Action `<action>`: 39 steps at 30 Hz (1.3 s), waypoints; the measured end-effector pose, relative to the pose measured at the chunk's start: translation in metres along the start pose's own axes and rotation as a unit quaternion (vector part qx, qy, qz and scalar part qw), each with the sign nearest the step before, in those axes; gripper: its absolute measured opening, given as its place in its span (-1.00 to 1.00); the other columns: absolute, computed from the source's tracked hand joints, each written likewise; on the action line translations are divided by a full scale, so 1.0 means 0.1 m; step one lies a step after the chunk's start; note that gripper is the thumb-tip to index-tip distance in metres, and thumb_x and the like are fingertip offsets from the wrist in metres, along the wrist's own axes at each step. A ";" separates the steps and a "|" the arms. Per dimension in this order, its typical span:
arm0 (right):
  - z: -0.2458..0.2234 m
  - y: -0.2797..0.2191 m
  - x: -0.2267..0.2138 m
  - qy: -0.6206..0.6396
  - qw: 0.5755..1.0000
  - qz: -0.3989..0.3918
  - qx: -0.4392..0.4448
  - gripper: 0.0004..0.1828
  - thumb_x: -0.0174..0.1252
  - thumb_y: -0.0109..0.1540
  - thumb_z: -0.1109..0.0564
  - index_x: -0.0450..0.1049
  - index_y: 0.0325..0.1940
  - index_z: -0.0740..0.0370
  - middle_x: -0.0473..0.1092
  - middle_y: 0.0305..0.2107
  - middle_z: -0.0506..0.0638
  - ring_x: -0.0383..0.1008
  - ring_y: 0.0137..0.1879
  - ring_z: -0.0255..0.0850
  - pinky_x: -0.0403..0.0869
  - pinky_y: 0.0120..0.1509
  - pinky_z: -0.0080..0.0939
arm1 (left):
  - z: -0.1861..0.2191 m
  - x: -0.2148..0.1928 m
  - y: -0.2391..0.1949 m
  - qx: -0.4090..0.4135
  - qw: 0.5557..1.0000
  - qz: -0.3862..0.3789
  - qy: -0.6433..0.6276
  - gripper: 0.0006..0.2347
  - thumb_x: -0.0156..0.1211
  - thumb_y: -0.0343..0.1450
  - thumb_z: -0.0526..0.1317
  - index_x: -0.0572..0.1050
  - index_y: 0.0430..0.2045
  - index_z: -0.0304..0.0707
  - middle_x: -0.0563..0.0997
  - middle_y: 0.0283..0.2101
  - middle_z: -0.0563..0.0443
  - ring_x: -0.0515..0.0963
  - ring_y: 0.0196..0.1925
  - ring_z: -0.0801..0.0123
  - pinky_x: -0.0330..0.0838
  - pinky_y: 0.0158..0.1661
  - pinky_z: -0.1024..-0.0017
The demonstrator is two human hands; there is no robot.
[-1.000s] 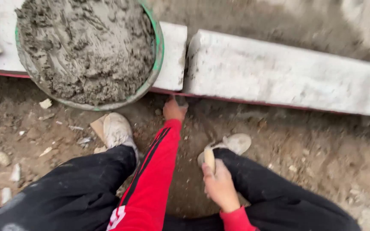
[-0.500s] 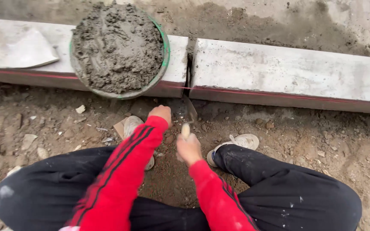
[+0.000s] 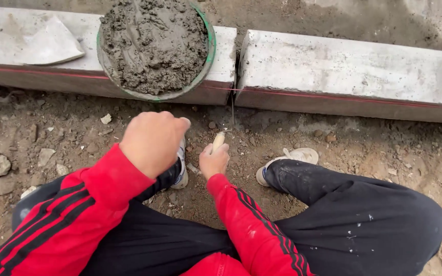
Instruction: Applying mortar to a concrete joint and placing tile fragments to fill and level the surface.
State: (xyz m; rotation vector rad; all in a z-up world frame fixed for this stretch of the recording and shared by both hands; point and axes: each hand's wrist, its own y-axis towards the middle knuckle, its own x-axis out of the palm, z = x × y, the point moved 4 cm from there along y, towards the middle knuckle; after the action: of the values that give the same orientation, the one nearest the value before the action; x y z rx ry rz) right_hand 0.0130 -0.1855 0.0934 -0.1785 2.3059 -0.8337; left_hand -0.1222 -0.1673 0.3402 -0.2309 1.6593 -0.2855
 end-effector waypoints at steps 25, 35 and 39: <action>-0.10 1.17 0.45 0.071 0.995 0.063 -0.013 -0.59 -0.05 0.33 -0.11 0.25 0.01 0.30 0.44 -0.22 0.36 0.48 -0.10 0.27 0.37 0.03 0.29 | 0.36 -0.14 -0.24 0.173 0.981 -0.051 -0.065 -0.92 0.09 0.40 -0.21 0.53 -0.45 0.09 0.62 -0.46 0.04 0.64 -0.44 0.14 0.43 -0.27 0.13; -0.11 1.00 0.29 0.080 0.994 -0.010 0.077 -0.62 -0.09 0.39 -0.02 0.23 0.15 0.29 0.42 -0.14 0.23 0.52 -0.14 0.02 0.53 -0.06 0.08 | 0.45 -0.13 -0.20 0.190 0.978 -0.079 -0.045 -0.92 0.11 0.38 -0.25 0.51 -0.36 0.05 0.61 -0.46 0.04 0.65 -0.44 0.13 0.44 -0.27 0.13; 0.08 1.12 0.45 0.067 0.997 0.027 0.035 -0.63 -0.09 0.35 -0.07 0.20 0.03 0.28 0.43 -0.19 0.35 0.50 -0.14 0.22 0.44 -0.05 0.26 | 0.44 -0.13 -0.18 0.187 0.977 -0.084 -0.051 -0.92 0.10 0.38 -0.25 0.52 -0.37 0.05 0.62 -0.44 0.01 0.65 -0.42 0.10 0.45 -0.26 0.10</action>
State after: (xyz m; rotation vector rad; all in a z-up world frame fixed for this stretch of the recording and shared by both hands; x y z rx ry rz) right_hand -0.0065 -0.1170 -0.0041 -0.0307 2.3899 -0.9217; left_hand -0.0769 -0.1825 0.3544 -0.1001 1.4555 -0.6946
